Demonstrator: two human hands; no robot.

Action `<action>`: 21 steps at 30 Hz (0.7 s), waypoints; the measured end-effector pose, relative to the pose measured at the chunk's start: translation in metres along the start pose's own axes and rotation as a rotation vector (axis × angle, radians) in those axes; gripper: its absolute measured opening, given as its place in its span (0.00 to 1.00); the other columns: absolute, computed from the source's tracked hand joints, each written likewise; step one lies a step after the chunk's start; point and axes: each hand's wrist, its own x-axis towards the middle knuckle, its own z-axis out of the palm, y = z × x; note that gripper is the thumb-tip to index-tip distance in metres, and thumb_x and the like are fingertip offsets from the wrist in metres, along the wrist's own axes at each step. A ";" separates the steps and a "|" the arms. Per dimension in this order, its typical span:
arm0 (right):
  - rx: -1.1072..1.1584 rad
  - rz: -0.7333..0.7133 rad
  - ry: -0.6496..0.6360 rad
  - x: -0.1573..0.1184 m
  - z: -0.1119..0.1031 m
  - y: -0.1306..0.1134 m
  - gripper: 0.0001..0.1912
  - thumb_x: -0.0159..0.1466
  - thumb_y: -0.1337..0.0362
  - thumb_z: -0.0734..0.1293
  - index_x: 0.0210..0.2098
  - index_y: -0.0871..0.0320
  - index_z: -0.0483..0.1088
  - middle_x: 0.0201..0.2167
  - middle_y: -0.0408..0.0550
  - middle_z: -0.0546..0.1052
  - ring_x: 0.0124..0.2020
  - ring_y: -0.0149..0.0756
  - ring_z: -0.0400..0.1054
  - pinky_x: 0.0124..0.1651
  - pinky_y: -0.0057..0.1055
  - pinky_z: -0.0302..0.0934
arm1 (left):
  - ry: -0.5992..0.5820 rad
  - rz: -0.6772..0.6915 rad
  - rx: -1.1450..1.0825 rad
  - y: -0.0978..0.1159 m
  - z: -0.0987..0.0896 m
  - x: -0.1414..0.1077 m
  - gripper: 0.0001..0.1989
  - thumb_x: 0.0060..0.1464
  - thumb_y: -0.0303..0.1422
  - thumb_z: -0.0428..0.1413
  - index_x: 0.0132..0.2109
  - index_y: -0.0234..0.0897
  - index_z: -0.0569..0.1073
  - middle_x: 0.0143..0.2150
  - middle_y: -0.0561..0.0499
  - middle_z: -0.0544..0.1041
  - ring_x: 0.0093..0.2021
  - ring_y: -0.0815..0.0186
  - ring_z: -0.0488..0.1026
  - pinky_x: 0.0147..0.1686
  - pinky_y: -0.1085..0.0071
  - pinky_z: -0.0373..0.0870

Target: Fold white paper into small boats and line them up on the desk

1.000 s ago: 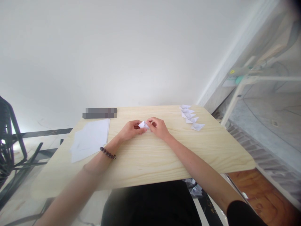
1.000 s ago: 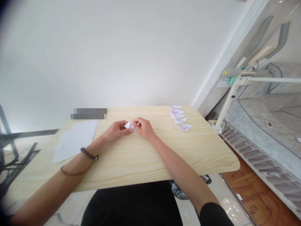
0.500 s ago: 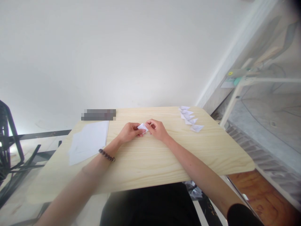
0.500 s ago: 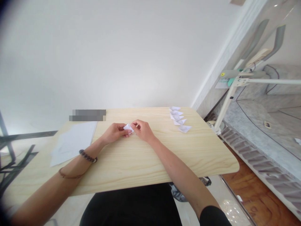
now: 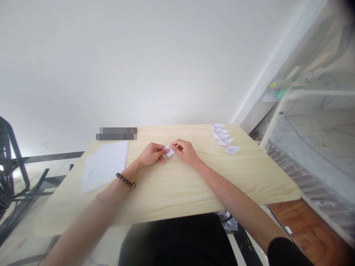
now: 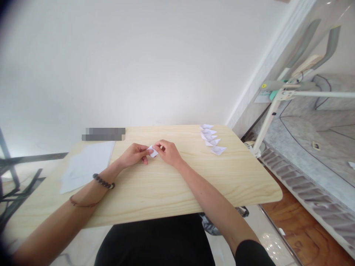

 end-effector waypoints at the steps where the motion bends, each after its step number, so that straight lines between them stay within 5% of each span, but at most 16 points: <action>1: 0.007 0.016 -0.003 0.000 0.001 0.001 0.13 0.59 0.58 0.58 0.29 0.60 0.67 0.26 0.44 0.71 0.23 0.24 0.62 0.27 0.21 0.56 | 0.015 0.004 0.026 -0.002 0.000 0.001 0.19 0.48 0.44 0.51 0.33 0.29 0.74 0.16 0.50 0.71 0.18 0.70 0.68 0.18 0.78 0.58; 9: 0.128 0.140 -0.032 0.001 0.000 0.007 0.15 0.58 0.54 0.58 0.33 0.60 0.66 0.27 0.43 0.71 0.18 0.22 0.61 0.22 0.21 0.55 | 0.060 0.010 -0.082 -0.003 0.003 0.003 0.19 0.46 0.44 0.53 0.37 0.30 0.71 0.28 0.47 0.74 0.27 0.67 0.71 0.21 0.77 0.63; 21: 0.129 0.140 -0.052 0.001 0.001 0.005 0.15 0.57 0.54 0.59 0.31 0.60 0.68 0.25 0.43 0.71 0.18 0.23 0.61 0.23 0.21 0.56 | 0.087 0.008 0.017 -0.010 0.003 0.005 0.16 0.42 0.41 0.55 0.32 0.31 0.71 0.20 0.53 0.70 0.20 0.71 0.66 0.19 0.77 0.60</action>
